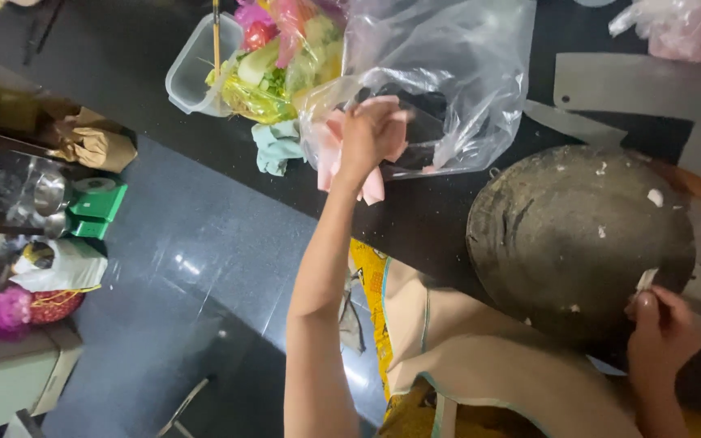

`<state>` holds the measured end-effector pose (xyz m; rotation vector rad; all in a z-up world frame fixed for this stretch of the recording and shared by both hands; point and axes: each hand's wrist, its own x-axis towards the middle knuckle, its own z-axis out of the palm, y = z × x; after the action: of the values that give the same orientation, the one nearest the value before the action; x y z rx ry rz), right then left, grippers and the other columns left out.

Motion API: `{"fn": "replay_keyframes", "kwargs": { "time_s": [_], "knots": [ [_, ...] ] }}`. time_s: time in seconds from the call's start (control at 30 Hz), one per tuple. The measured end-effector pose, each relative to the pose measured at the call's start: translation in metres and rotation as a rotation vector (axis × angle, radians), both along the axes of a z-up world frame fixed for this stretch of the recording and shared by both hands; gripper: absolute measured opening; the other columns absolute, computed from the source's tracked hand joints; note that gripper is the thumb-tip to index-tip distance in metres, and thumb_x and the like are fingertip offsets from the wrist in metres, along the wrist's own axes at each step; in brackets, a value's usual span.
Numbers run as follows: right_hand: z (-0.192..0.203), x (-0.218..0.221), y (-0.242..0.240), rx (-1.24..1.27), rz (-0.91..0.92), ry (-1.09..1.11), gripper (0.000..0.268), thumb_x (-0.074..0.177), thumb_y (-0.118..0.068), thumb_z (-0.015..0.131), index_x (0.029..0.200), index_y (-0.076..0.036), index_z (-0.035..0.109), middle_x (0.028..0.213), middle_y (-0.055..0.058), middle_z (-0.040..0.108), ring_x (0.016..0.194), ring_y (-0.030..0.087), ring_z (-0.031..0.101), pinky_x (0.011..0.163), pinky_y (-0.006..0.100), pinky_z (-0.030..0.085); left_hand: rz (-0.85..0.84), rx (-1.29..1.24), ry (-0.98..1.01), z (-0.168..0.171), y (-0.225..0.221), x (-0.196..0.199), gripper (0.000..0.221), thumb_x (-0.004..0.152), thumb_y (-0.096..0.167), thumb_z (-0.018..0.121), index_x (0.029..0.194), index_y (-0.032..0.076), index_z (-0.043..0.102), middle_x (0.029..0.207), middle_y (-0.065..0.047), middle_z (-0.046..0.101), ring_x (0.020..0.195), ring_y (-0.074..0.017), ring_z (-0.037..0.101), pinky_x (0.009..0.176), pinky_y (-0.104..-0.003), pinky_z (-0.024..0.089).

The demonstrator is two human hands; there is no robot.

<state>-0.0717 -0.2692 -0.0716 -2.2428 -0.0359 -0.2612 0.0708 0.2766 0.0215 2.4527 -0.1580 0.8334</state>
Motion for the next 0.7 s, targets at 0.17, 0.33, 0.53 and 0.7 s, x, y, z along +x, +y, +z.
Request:
{"fn": "replay_keyframes", "kwargs": {
  "time_s": [0.17, 0.33, 0.53, 0.7],
  "knots": [
    [-0.005, 0.001, 0.003, 0.288, -0.066, 0.08, 0.013, 0.126, -0.002, 0.06, 0.127, 0.009, 0.065, 0.104, 0.02, 0.066, 0.09, 0.024, 0.062, 0.083, 0.037, 0.055, -0.01, -0.205, -0.105, 0.091, -0.025, -0.004, 0.026, 0.09, -0.01, 0.065, 0.108, 0.009, 0.068, 0.101, -0.005, 0.072, 0.086, -0.018, 0.069, 0.075, -0.029, 0.058],
    [0.013, 0.006, 0.011, 0.394, -0.102, 0.103, 0.014, 0.125, -0.008, 0.06, 0.127, 0.006, 0.063, 0.1, 0.017, 0.065, 0.093, 0.02, 0.062, 0.086, 0.036, 0.055, -0.006, -0.202, -0.299, 0.149, -0.068, 0.013, 0.005, 0.101, 0.018, 0.064, 0.103, 0.014, 0.066, 0.087, 0.0, 0.056, 0.067, -0.0122, 0.046, 0.061, -0.027, 0.033],
    [0.033, 0.009, -0.016, 0.321, -0.028, 0.046, 0.034, 0.104, 0.002, 0.064, 0.138, 0.005, 0.062, 0.131, 0.021, 0.065, 0.117, 0.029, 0.061, 0.106, 0.04, 0.048, -0.643, -0.327, 0.345, 0.096, -0.213, -0.009, 0.032, 0.091, 0.015, 0.08, 0.121, 0.013, 0.07, 0.119, -0.008, 0.076, 0.108, -0.0204, 0.075, 0.097, -0.032, 0.057],
    [0.146, 0.035, -0.003, -0.09, 0.52, -0.451, 0.023, 0.109, 0.01, 0.055, 0.125, 0.002, 0.069, 0.108, 0.024, 0.068, 0.083, 0.034, 0.064, 0.075, 0.046, 0.051, -1.008, -0.181, 1.024, -0.001, -0.292, -0.011, 0.025, 0.084, 0.019, 0.074, 0.106, 0.009, 0.08, 0.102, 0.001, 0.081, 0.099, -0.0105, 0.074, 0.083, -0.025, 0.052]
  ]
}}
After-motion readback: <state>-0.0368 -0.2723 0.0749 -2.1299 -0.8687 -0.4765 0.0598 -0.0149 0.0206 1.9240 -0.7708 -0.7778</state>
